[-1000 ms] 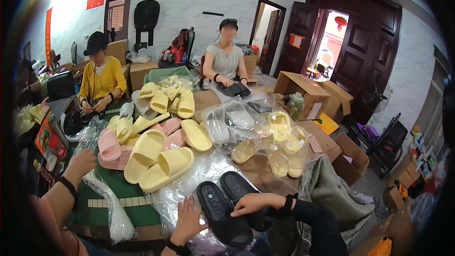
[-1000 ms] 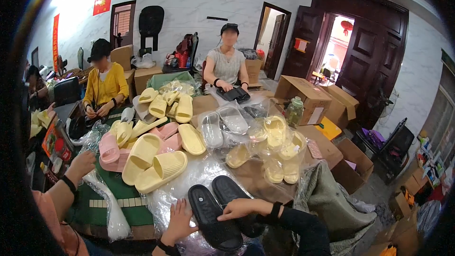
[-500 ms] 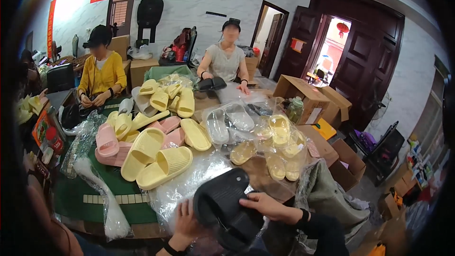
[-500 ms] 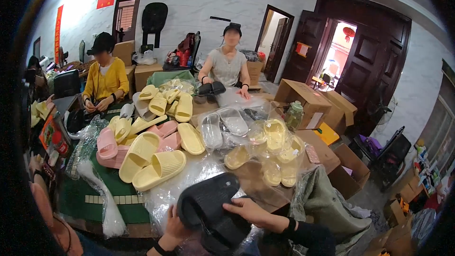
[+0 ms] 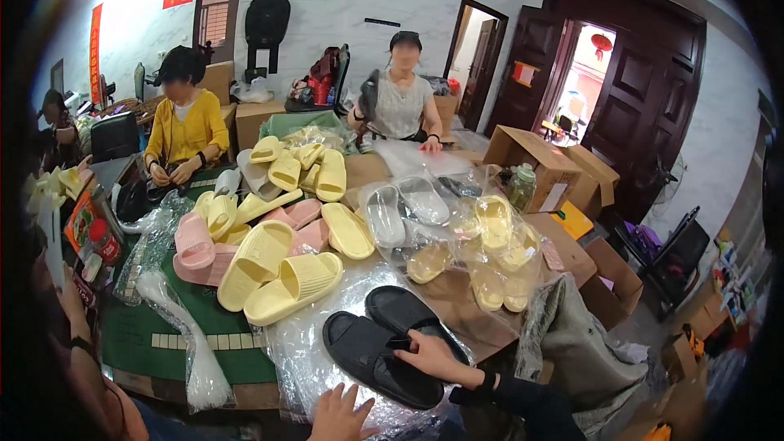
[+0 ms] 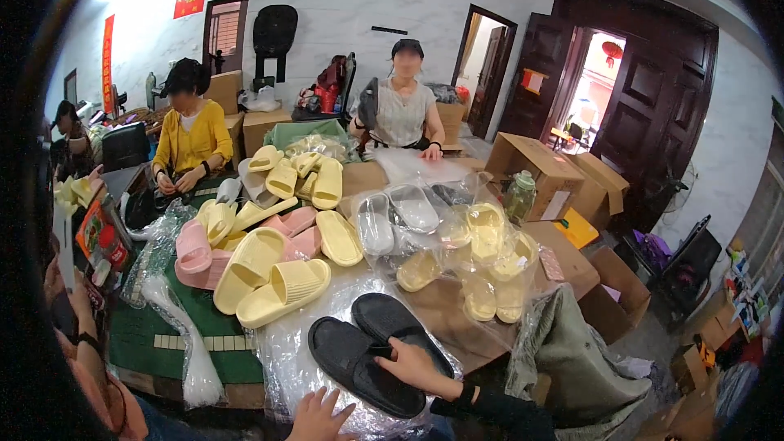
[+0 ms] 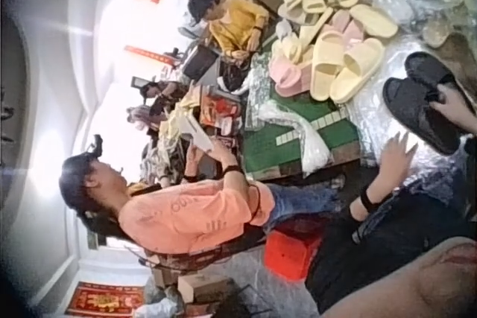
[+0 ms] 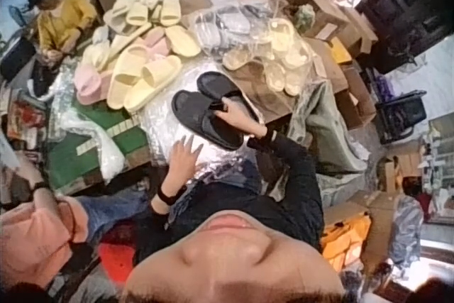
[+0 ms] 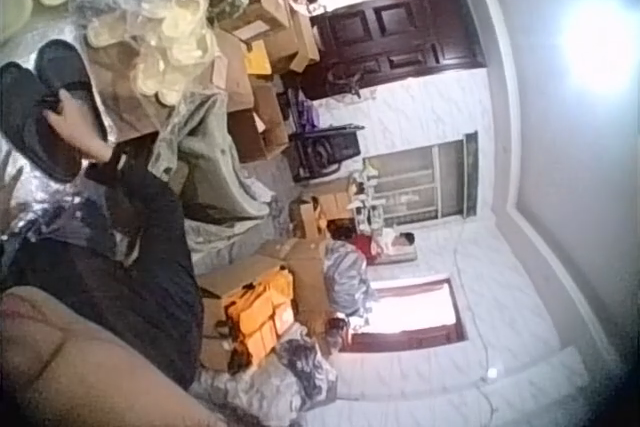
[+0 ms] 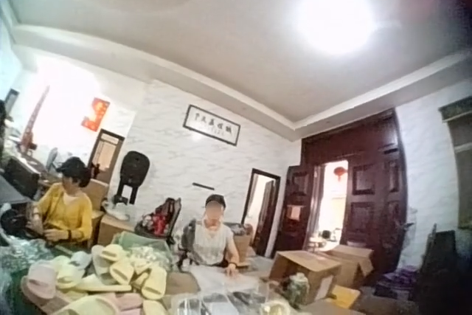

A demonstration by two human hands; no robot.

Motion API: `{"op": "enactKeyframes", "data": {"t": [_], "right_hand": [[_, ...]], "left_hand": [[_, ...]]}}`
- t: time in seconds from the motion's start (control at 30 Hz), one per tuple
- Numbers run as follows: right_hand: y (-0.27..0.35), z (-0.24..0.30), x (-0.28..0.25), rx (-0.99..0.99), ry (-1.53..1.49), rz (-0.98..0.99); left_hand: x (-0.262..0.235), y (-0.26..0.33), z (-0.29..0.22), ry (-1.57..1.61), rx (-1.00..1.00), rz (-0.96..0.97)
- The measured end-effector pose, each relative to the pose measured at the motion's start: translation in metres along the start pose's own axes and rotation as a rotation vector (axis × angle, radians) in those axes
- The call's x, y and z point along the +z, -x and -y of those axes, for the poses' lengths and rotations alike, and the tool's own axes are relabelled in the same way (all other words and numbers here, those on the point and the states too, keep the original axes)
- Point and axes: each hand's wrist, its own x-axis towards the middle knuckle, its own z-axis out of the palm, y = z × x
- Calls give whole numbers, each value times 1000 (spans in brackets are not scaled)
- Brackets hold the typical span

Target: Inspecting, cleaning, and packing finished sandals into plastic bags for shipping.

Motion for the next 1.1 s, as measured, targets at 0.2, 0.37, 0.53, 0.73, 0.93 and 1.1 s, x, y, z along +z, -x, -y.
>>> {"op": "enactKeyframes", "data": {"t": [0.2, 0.37, 0.53, 0.73, 0.93, 1.1], "right_hand": [[-5, -29, 21, -505, 296, -532], [-4, -42, 35, -579, 25, -230], [-19, -25, 31, -374, 106, -28], [-40, -32, 36, -338, 246, -6], [-35, -33, 32, -356, 162, -57], [-27, -32, 22, -352, 112, -15]], "left_hand": [[-14, 9, -6, 21, 39, -8], [-25, 4, -15, -70, 32, 187], [-18, 2, -13, -64, 13, 189], [-15, 6, -13, -29, 112, 43], [-17, 9, -15, 59, 96, 59], [3, 13, -7, -41, 120, 30]]}}
